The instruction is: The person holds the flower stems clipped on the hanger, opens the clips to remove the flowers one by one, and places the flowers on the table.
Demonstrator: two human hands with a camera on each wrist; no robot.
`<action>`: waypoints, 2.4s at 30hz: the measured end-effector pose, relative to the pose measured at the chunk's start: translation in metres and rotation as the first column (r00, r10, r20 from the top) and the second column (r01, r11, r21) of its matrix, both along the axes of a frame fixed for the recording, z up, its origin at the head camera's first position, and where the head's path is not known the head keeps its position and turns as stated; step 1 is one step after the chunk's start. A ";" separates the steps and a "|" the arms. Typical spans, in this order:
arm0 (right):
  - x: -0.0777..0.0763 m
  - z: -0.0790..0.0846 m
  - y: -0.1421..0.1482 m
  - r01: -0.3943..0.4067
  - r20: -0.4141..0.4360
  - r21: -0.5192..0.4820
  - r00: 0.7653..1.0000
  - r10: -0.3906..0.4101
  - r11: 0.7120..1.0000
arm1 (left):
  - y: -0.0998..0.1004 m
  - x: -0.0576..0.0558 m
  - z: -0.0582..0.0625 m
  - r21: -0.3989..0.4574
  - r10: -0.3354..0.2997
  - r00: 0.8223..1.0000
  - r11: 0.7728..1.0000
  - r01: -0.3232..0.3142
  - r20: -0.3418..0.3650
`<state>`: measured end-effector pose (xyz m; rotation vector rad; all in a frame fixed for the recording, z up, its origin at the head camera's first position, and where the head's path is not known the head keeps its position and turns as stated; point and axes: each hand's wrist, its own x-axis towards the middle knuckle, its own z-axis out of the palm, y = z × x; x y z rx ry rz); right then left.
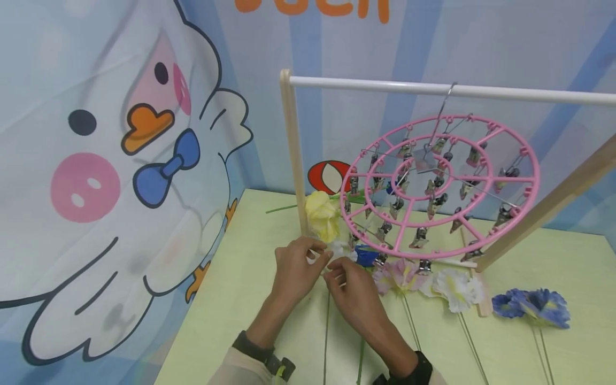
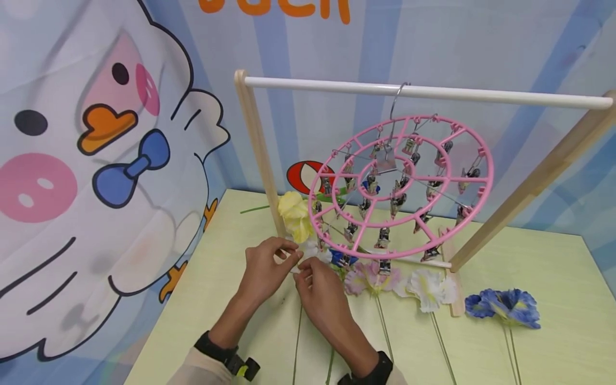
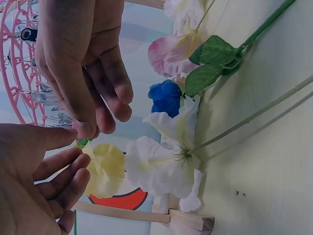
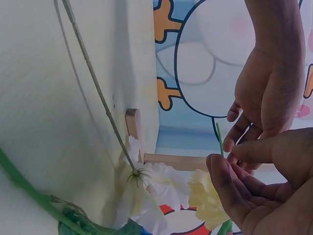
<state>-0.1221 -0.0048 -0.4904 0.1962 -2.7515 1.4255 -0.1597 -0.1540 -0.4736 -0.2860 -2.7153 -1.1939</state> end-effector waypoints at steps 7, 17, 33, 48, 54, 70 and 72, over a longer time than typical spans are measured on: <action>-0.002 0.008 -0.005 0.005 -0.035 0.003 0.999 -0.005 1.000 | 0.000 -0.006 0.006 0.003 -0.002 1.000 1.000 0.002 -0.019; -0.007 0.017 -0.011 0.017 -0.081 0.022 0.997 -0.015 1.000 | -0.001 -0.012 0.017 0.024 -0.001 0.999 1.000 0.002 -0.034; -0.017 0.034 -0.019 0.043 -0.062 0.032 0.997 -0.041 0.999 | -0.004 -0.024 0.025 0.049 0.008 0.999 0.999 -0.005 -0.050; -0.025 0.037 -0.017 0.081 -0.078 0.057 0.994 -0.076 0.995 | 0.003 -0.036 0.030 0.043 0.017 0.998 0.999 -0.014 -0.067; -0.028 0.039 -0.014 0.113 -0.099 0.065 0.989 -0.106 0.991 | 0.005 -0.039 0.030 0.049 0.018 0.998 0.999 -0.015 -0.066; -0.030 0.042 -0.007 0.171 -0.141 -0.057 0.974 -0.177 0.984 | 0.013 -0.046 0.032 0.029 -0.047 0.995 0.998 0.049 -0.088; -0.031 0.042 -0.007 0.185 -0.138 -0.050 0.972 -0.191 0.981 | 0.013 -0.046 0.032 0.017 -0.050 0.994 0.999 0.051 -0.094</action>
